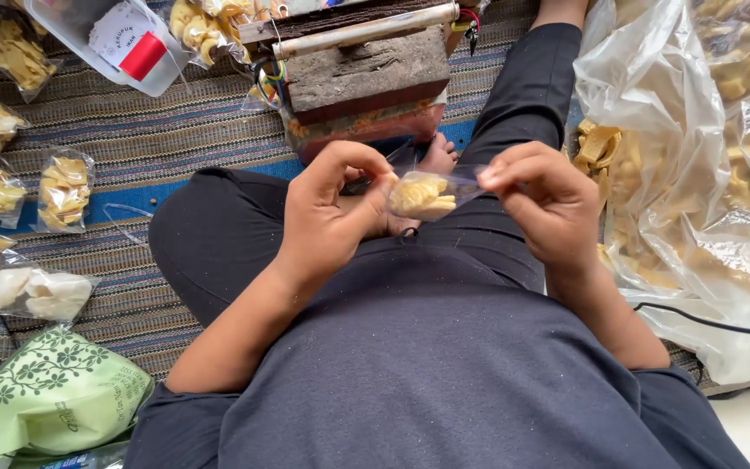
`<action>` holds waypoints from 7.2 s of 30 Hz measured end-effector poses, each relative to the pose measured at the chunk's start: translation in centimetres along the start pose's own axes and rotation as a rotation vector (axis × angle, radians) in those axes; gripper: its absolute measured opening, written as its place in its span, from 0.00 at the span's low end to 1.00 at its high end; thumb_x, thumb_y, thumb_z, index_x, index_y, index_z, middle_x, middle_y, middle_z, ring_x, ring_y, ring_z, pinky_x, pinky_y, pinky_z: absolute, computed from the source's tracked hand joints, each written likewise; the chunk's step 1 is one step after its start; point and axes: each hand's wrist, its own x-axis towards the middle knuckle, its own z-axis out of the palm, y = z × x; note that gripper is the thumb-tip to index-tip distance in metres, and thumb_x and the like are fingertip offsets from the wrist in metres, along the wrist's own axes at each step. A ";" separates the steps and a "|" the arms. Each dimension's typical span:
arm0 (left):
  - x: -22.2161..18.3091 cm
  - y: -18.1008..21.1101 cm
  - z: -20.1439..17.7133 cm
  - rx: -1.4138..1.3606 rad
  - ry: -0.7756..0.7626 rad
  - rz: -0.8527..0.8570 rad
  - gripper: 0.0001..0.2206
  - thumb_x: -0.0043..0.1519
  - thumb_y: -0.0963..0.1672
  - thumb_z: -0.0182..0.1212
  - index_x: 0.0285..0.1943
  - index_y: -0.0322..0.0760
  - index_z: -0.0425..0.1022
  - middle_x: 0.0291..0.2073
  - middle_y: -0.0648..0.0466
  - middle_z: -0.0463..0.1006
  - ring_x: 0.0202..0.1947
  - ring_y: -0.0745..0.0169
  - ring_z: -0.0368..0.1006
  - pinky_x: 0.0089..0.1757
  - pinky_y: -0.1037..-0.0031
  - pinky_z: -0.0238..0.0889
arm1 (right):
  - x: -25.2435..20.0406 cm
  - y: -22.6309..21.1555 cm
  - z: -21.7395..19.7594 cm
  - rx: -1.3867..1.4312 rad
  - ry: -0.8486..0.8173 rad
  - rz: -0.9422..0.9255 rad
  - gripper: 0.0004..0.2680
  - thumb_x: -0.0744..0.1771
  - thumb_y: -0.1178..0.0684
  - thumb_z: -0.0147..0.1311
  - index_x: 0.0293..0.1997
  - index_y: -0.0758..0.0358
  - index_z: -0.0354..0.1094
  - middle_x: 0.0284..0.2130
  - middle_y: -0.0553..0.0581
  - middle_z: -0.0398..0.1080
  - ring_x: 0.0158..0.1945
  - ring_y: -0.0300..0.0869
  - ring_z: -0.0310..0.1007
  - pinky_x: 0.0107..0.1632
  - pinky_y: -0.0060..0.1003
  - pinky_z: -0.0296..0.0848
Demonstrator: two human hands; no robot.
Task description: A person sitting on the floor manually fills small plastic bags with snack items from a large pile.
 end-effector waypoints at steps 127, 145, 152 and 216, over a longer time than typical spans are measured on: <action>-0.1 -13.1 0.2 -0.926 0.562 -0.416 0.03 0.69 0.42 0.57 0.48 0.39 0.73 0.42 0.57 0.77 0.47 0.64 0.78 0.44 0.71 0.77 | 1.8 11.0 5.3 0.083 -0.274 0.172 0.27 0.61 0.63 0.69 0.65 0.62 0.58 0.53 0.56 0.72 0.52 0.41 0.73 0.51 0.43 0.79; -3.7 -21.9 -3.9 0.509 -0.484 -0.619 0.33 0.56 0.57 0.71 0.68 0.44 0.71 0.58 0.44 0.76 0.59 0.47 0.74 0.56 0.59 0.70 | 7.5 6.2 -5.4 0.243 -0.213 0.193 0.13 0.60 0.55 0.69 0.45 0.61 0.73 0.49 0.54 0.71 0.49 0.40 0.77 0.55 0.37 0.77; -0.7 -26.5 1.7 0.957 -0.650 -0.584 0.20 0.60 0.56 0.60 0.58 0.52 0.75 0.80 0.47 0.29 0.77 0.26 0.24 0.63 0.25 0.30 | 5.7 11.1 -1.5 0.222 0.200 0.051 0.15 0.72 0.44 0.54 0.60 0.63 0.63 0.42 0.60 0.73 0.47 0.44 0.78 0.51 0.38 0.81; -2.7 -23.6 -3.0 0.407 -0.080 -0.632 0.46 0.44 0.46 0.85 0.71 0.34 0.59 0.58 0.40 0.72 0.57 0.44 0.74 0.55 0.58 0.72 | 0.3 25.0 1.0 -0.067 0.406 0.235 0.08 0.65 0.59 0.70 0.45 0.64 0.74 0.31 0.55 0.76 0.35 0.38 0.80 0.40 0.31 0.81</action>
